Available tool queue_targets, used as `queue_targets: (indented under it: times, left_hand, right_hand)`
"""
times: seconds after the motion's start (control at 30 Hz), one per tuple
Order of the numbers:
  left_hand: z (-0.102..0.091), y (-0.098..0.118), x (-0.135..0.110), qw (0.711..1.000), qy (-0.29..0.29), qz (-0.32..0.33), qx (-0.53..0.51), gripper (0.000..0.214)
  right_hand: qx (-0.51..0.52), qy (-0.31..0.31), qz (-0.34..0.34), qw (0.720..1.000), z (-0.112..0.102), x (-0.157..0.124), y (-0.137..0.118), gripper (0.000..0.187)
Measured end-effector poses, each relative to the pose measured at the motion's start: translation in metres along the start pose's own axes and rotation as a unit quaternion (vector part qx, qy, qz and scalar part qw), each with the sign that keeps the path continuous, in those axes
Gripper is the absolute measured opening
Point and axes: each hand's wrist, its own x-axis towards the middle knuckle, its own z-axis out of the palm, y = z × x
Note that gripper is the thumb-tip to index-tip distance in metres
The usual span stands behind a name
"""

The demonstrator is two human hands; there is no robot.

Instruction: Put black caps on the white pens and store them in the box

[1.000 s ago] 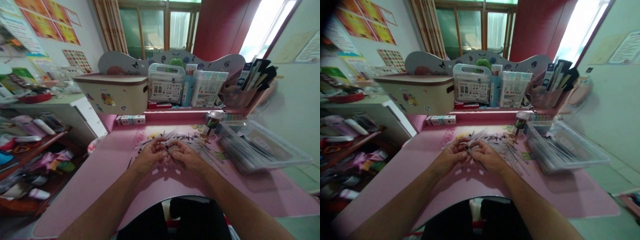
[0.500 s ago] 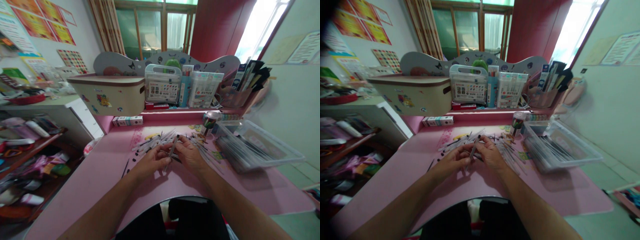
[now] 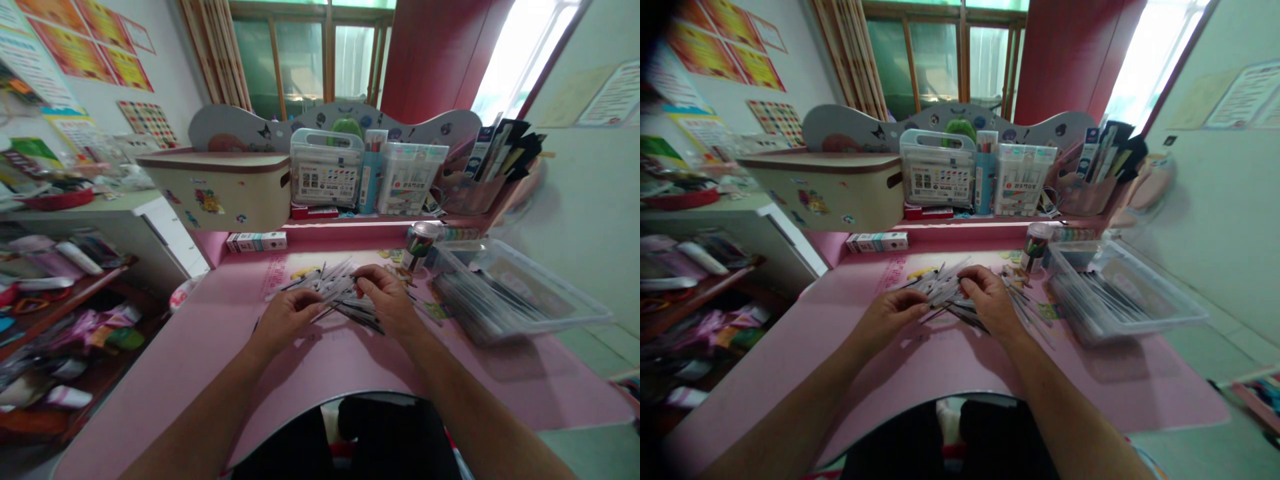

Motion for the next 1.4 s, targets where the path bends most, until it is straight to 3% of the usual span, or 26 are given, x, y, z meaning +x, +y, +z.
queue_targets:
  times: [0.27,0.37,0.5,0.57,0.7,0.83,1.03,1.27,1.4]
  left_hand:
    - [-0.012,0.0,0.003,0.998,0.052,0.022,-0.001,0.018]
    - [-0.013,-0.001,0.002,0.998,0.054,0.04,0.014,0.017]
    - [-0.01,0.0,0.001,0.995,0.061,0.059,0.044,0.015]
    - [-0.009,0.002,0.0,0.995,0.066,0.063,0.051,0.014]
    - [-0.009,0.003,0.0,0.994,0.068,0.069,0.057,0.015]
    - [-0.01,0.002,0.001,0.993,0.067,0.072,0.067,0.014]
    - [-0.01,0.0,0.001,0.994,0.053,0.063,0.068,0.017]
    - [-0.014,-0.002,0.003,0.995,0.044,0.035,0.085,0.022]
    - [-0.014,-0.005,0.004,0.992,-0.033,0.029,0.122,0.023]
  right_hand:
    - [-0.003,-0.012,0.023,1.0,0.002,0.0,0.004,0.014]
    - [-0.066,-0.021,0.014,0.998,0.001,-0.001,0.004,0.012]
    - [-0.192,-0.019,-0.021,0.981,-0.002,-0.003,0.002,0.031]
    - [-0.205,-0.027,-0.008,0.978,-0.002,-0.004,0.001,0.036]
    - [-0.122,-0.06,0.051,0.989,-0.001,-0.004,0.004,0.017]
    - [-0.139,-0.057,0.03,0.988,0.0,-0.003,0.006,0.012]
    - [-0.271,-0.059,0.006,0.961,-0.002,-0.002,0.002,0.036]
    - [-0.118,-0.065,0.056,0.989,0.0,-0.002,0.003,0.014]
    - [-0.145,-0.063,0.032,0.987,0.0,-0.004,0.001,0.009]
